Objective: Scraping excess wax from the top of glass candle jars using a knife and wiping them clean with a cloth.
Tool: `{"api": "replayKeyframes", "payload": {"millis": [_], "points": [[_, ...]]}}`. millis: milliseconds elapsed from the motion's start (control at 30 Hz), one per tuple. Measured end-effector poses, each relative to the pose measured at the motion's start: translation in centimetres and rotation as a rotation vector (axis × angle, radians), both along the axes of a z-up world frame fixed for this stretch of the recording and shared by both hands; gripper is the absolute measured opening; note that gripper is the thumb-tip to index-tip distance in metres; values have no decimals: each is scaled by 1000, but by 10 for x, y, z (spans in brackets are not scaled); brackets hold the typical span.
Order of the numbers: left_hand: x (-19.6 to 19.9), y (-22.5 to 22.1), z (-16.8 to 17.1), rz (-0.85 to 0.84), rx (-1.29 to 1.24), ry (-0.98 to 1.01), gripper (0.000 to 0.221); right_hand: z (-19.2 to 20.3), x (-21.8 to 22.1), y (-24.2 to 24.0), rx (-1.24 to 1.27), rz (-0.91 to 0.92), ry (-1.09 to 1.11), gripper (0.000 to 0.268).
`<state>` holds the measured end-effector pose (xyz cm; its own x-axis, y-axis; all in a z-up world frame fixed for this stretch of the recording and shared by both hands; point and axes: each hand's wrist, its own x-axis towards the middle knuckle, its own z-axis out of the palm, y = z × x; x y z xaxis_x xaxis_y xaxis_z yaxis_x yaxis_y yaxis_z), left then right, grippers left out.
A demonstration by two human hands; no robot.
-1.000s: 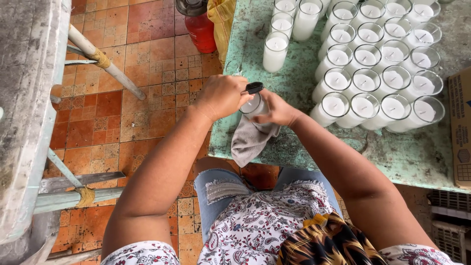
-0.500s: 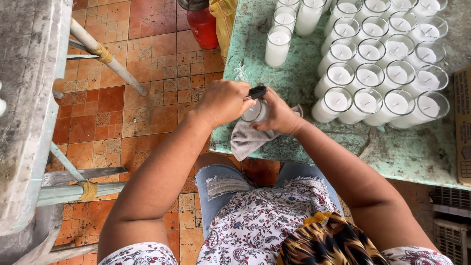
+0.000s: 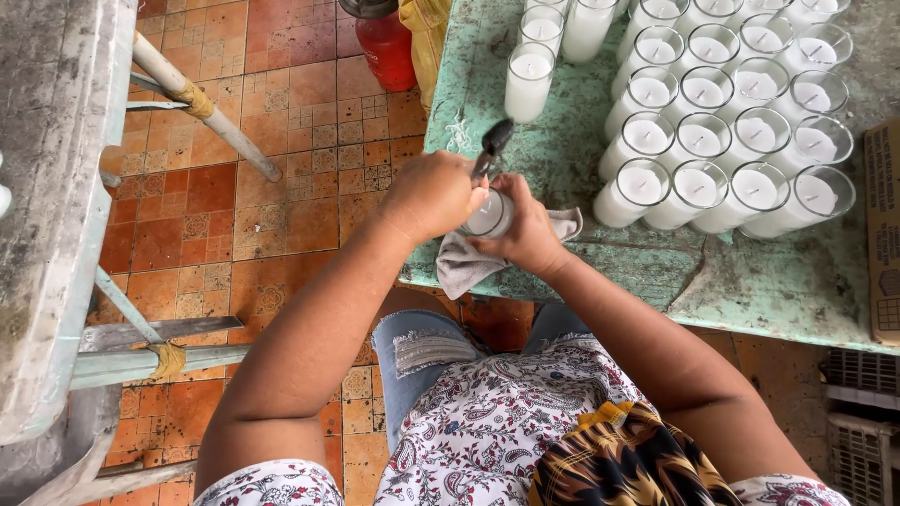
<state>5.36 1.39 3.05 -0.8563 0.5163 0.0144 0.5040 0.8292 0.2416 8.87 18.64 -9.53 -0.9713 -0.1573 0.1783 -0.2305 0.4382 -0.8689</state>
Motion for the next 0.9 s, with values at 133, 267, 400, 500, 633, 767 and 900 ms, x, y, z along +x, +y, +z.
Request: {"api": "replayKeyframes", "payload": {"millis": [133,267,400,500,633,767,900], "points": [[16,-7,26,86,199,-120,24,7,1,11,-41,-6,-48,92],[8,-27,-4,76,661,137,9,12,-4,16,-72,6,-17,90],[31,-39,-14,494,1415,93,23,21,-41,8,-241,-35,-98,70],[41,-38,-49,774,1688,118,31,50,-72,-25,-843,-141,-684,95],[49,-45,-83,850,1815,129,30,-13,-141,-51,-1381,-18,-1079,71],[51,-60,-91,833,1824,173,30,-18,-145,-71,-1421,-45,-1067,60],[53,-71,-81,845,1777,208,29,30,-91,-59,-1041,-70,-754,76]]}}
